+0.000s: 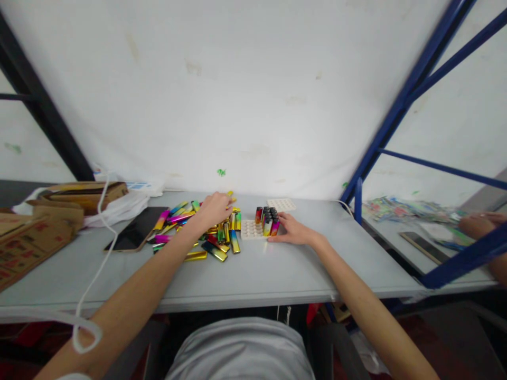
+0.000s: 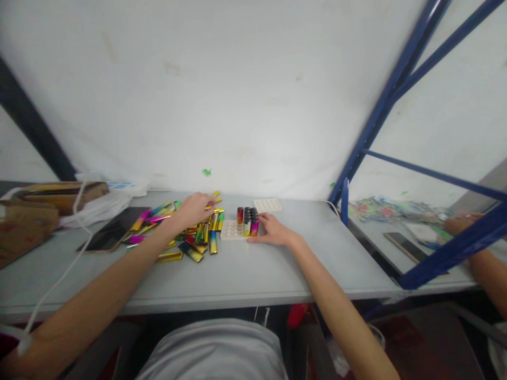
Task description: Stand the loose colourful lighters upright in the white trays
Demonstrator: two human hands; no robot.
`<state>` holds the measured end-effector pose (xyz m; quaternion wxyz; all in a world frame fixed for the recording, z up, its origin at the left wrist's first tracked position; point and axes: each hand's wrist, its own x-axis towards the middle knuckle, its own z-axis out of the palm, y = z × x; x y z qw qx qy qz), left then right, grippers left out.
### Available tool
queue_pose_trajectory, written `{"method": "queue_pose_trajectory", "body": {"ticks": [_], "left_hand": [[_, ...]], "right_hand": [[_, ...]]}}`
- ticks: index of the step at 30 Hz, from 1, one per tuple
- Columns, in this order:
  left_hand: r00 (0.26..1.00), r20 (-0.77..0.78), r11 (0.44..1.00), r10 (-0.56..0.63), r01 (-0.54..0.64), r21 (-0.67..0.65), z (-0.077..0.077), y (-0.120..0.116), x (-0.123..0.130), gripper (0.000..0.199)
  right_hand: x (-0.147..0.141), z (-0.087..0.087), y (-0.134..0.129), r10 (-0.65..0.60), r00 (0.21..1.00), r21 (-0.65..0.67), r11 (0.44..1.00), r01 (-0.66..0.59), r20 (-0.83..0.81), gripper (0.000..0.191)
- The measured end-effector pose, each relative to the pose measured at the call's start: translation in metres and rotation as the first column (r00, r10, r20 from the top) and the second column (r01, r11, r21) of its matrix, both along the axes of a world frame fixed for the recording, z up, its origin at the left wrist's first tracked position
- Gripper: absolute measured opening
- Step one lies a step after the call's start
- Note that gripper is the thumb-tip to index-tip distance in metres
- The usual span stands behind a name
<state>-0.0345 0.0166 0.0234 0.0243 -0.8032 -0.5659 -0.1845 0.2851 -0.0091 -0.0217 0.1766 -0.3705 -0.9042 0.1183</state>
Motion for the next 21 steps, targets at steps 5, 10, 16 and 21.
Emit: {"method": "queue_pose_trajectory", "body": {"ticks": [5,10,16,21], "left_hand": [[0.987,-0.148,0.993,0.063,-0.076,-0.089,0.008,0.000,-0.015,0.036],[0.987,-0.162,0.978,-0.005,-0.028,-0.206,0.007,-0.002,-0.014,0.024],[0.998,0.057,0.997,-0.004,0.009,-0.083,0.004,0.001,-0.014,0.025],[0.795,0.584,0.977,-0.165,0.215,-0.017,0.009,0.002,-0.006,0.036]], "right_hand": [[0.000,0.001,0.000,0.004,1.000,-0.008,1.000,-0.004,0.018,0.085],[0.000,0.002,-0.001,0.007,1.000,-0.015,1.000,-0.007,0.002,0.084],[0.001,0.000,0.000,0.004,1.000,-0.013,1.000,-0.004,-0.010,0.083],[0.001,-0.001,0.001,-0.008,1.000,-0.028,1.000,0.008,-0.005,0.086]]}}
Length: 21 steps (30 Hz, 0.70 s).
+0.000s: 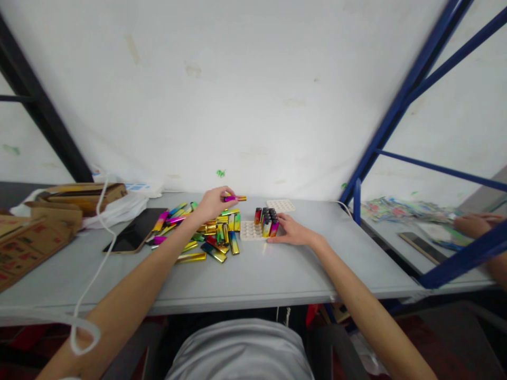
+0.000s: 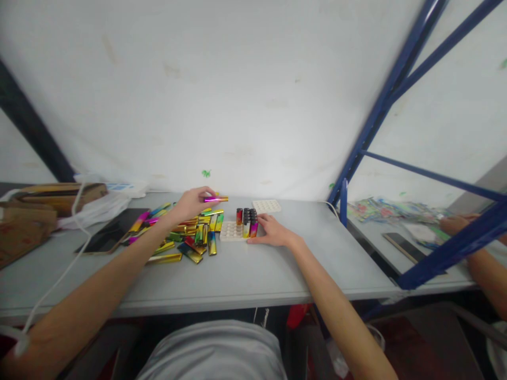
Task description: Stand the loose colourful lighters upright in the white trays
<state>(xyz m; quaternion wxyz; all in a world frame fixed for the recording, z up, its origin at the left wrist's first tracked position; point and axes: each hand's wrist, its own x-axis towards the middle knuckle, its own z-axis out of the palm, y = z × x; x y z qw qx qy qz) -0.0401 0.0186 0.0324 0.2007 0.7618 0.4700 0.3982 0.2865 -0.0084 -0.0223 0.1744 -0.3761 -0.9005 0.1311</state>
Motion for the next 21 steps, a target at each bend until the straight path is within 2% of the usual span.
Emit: {"method": "queue_pose_trajectory", "body": {"ticks": [2,4,8,12,21], "left_hand": [[0.968,0.240,0.993,-0.074,0.094,-0.071,0.004,-0.004,0.007,0.042],[0.907,0.412,0.981,-0.091,0.153,-0.121,0.009,-0.010,0.014,0.044],[0.790,0.608,0.952,-0.082,0.243,-0.188,0.013,-0.017,0.023,0.039],[0.761,0.644,0.918,-0.072,0.304,-0.256,0.009,-0.018,0.029,0.035],[0.811,0.558,0.851,-0.177,0.411,-0.327,-0.006,-0.028,0.048,0.037]], "right_hand": [[0.000,0.000,0.000,0.003,1.000,-0.002,1.000,-0.003,-0.008,0.087],[0.000,0.000,0.000,0.011,1.000,-0.002,1.000,-0.011,-0.018,0.085],[0.000,0.001,0.000,0.018,1.000,0.002,1.000,-0.018,-0.016,0.083],[-0.001,0.000,0.000,0.007,1.000,-0.003,1.000,-0.007,-0.014,0.084],[-0.001,0.002,-0.001,0.021,1.000,-0.002,1.000,-0.021,-0.007,0.083]]}}
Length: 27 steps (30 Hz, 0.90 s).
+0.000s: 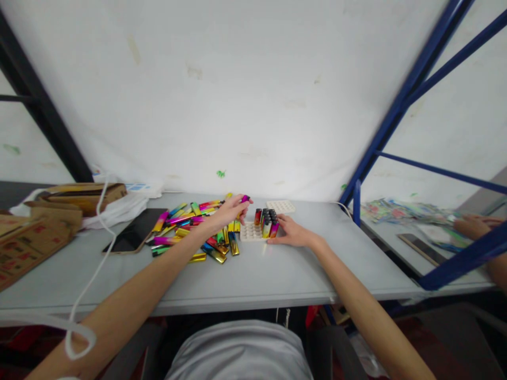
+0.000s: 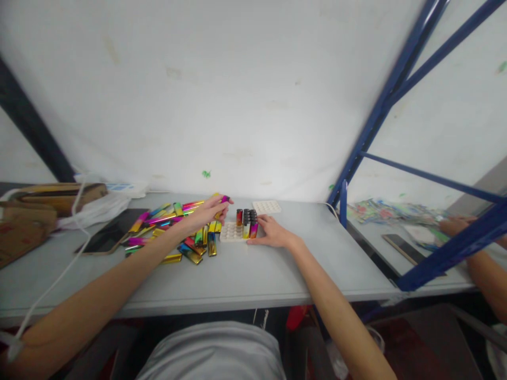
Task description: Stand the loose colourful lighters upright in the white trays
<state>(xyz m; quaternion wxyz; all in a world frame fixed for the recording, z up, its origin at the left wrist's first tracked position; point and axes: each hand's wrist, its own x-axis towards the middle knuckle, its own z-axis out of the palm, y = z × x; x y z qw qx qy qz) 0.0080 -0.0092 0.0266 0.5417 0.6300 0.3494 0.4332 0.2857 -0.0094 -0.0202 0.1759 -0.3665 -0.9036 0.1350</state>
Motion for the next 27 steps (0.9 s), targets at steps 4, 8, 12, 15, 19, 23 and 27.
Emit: {"method": "queue_pose_trajectory", "body": {"ticks": [4,8,12,15,19,23,27], "left_hand": [[0.999,0.033,0.999,-0.010,0.011,-0.041,-0.0006,-0.0013,0.0050,0.040],[0.998,0.061,0.994,0.002,0.004,-0.106,0.0017,-0.0016,0.0054,0.046],[0.999,0.030,0.992,0.029,-0.025,-0.121,0.0025,-0.0028,0.0061,0.045],[0.991,-0.091,0.994,0.093,-0.098,-0.050,0.0000,-0.0026,0.0066,0.043],[0.900,-0.299,0.931,0.317,-0.236,0.279,-0.0043,-0.0002,0.0052,0.039],[0.768,-0.411,0.817,0.490,-0.240,0.525,-0.0028,-0.0017,0.0039,0.034],[0.714,-0.461,0.778,0.528,-0.188,0.600,-0.0018,-0.0047,0.0045,0.028]], "right_hand": [[0.0003,-0.0008,0.0005,0.008,1.000,-0.001,1.000,-0.008,-0.014,0.082],[0.0006,-0.0013,0.0006,-0.003,1.000,-0.005,1.000,0.003,-0.018,0.082],[0.0000,0.0001,-0.0004,0.007,1.000,-0.004,1.000,-0.007,-0.014,0.081],[-0.0006,0.0010,-0.0011,0.013,1.000,-0.003,1.000,-0.013,-0.009,0.082],[-0.0007,0.0003,-0.0009,0.005,1.000,0.000,1.000,-0.005,-0.017,0.080],[-0.0001,-0.0006,-0.0009,-0.003,1.000,0.003,1.000,0.003,-0.014,0.079],[0.0000,0.0006,-0.0016,-0.005,1.000,0.011,1.000,0.005,0.004,0.082]]}}
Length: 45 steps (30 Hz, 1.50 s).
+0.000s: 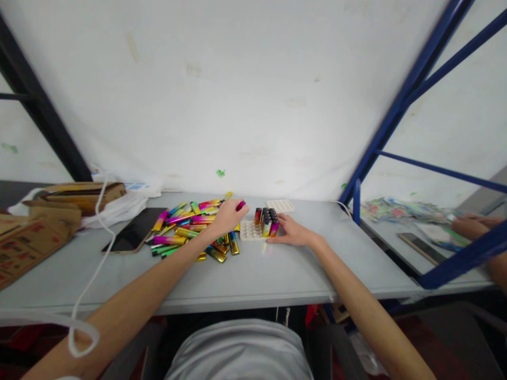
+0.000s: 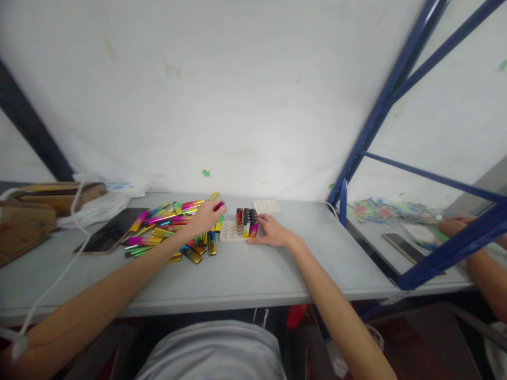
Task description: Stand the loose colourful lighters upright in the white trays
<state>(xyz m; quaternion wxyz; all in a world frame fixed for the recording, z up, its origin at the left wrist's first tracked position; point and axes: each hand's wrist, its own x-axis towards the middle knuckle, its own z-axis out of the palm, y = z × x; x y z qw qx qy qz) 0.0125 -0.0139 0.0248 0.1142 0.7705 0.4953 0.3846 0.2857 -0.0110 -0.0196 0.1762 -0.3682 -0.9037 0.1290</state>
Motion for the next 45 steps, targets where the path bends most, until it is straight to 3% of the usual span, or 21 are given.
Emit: {"method": "queue_pose_trajectory", "body": {"ticks": [4,9,13,20,23,27,31,36,45], "left_hand": [[0.999,-0.031,1.000,-0.006,0.007,0.020,-0.006,0.001,0.001,0.031],[0.995,-0.034,0.995,-0.098,0.099,0.032,-0.010,0.002,0.003,0.041],[0.992,-0.030,0.991,-0.123,0.124,0.050,-0.010,0.000,0.005,0.037],[0.984,0.141,0.994,-0.107,0.109,-0.011,-0.017,0.001,0.007,0.028],[0.971,0.171,0.985,-0.166,0.172,-0.017,-0.017,0.003,0.008,0.029],[0.961,0.162,0.974,-0.225,0.215,0.075,-0.013,0.004,0.007,0.031],[0.931,0.234,0.959,-0.282,0.279,0.045,-0.013,0.003,0.006,0.030],[0.927,0.108,0.933,-0.359,0.352,0.073,-0.014,0.003,0.005,0.030],[0.919,-0.107,0.906,-0.379,0.392,0.162,-0.012,0.004,0.003,0.028]], "right_hand": [[-0.001,0.002,-0.001,0.007,1.000,0.002,1.000,-0.007,0.023,0.082],[-0.001,0.002,-0.001,0.007,1.000,-0.001,1.000,-0.007,0.001,0.079],[0.000,0.000,0.000,0.004,1.000,-0.005,1.000,-0.004,0.000,0.083],[0.000,-0.002,0.002,0.013,1.000,0.007,1.000,-0.013,0.000,0.081],[0.001,-0.003,0.003,0.015,1.000,0.017,1.000,-0.015,0.005,0.082],[0.002,-0.007,0.005,0.006,1.000,0.019,1.000,-0.006,-0.003,0.083],[0.002,-0.009,0.006,0.007,1.000,0.018,1.000,-0.006,-0.007,0.083],[0.002,-0.008,0.006,0.013,1.000,0.009,1.000,-0.013,-0.010,0.082],[0.001,-0.006,0.004,0.007,1.000,0.015,1.000,-0.007,-0.004,0.082]]}}
